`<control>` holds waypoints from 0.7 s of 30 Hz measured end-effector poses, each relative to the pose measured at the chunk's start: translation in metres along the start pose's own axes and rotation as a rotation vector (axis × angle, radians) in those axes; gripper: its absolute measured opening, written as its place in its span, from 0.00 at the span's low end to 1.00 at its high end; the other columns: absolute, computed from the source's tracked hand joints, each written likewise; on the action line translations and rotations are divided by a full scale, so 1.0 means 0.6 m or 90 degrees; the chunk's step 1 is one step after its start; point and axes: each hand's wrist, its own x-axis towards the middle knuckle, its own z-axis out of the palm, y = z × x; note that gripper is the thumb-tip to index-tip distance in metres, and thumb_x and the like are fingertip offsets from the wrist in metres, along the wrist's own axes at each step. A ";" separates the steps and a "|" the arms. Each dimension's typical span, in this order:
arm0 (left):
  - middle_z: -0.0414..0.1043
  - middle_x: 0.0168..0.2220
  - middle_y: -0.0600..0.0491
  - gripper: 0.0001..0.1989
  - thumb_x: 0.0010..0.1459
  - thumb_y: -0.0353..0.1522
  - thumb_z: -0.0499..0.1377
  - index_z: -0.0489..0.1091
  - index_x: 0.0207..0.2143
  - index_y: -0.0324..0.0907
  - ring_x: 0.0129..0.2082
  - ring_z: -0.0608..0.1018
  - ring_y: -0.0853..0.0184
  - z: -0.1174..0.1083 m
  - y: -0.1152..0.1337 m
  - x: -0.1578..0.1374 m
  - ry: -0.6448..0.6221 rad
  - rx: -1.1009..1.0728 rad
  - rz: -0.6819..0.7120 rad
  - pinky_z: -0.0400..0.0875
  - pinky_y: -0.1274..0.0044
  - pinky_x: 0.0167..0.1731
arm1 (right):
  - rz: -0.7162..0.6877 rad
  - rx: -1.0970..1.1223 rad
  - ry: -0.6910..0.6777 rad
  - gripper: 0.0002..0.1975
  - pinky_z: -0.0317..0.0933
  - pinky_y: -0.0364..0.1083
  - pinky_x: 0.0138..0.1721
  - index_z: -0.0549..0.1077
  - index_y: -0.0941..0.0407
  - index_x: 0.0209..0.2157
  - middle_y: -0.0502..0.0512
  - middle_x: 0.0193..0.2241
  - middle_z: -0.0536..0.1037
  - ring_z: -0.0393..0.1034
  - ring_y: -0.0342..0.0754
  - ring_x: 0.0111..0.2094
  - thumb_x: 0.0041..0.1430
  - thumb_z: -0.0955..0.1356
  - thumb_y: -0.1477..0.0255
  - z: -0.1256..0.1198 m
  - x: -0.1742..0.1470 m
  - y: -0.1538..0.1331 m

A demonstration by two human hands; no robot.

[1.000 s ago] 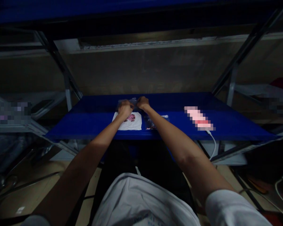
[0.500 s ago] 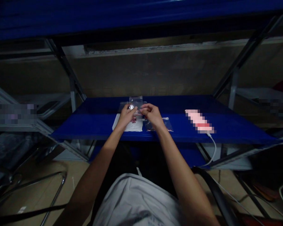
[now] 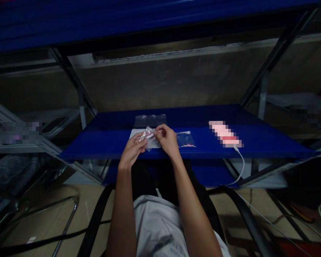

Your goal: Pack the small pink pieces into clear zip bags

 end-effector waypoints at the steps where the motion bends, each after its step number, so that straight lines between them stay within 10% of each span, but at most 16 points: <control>1: 0.78 0.37 0.52 0.28 0.47 0.35 0.74 0.74 0.52 0.42 0.27 0.75 0.73 -0.004 0.000 -0.004 -0.006 -0.011 -0.008 0.65 0.82 0.25 | 0.001 -0.005 0.012 0.13 0.64 0.46 0.30 0.72 0.52 0.35 0.51 0.27 0.77 0.72 0.49 0.28 0.54 0.72 0.59 0.001 -0.004 0.001; 21: 0.79 0.33 0.51 0.22 0.51 0.33 0.69 0.71 0.48 0.39 0.31 0.82 0.68 -0.045 -0.018 -0.006 0.168 -0.005 0.018 0.76 0.75 0.38 | 0.041 -0.043 0.006 0.12 0.62 0.45 0.29 0.73 0.53 0.35 0.51 0.22 0.78 0.74 0.50 0.26 0.56 0.70 0.59 0.023 -0.027 0.025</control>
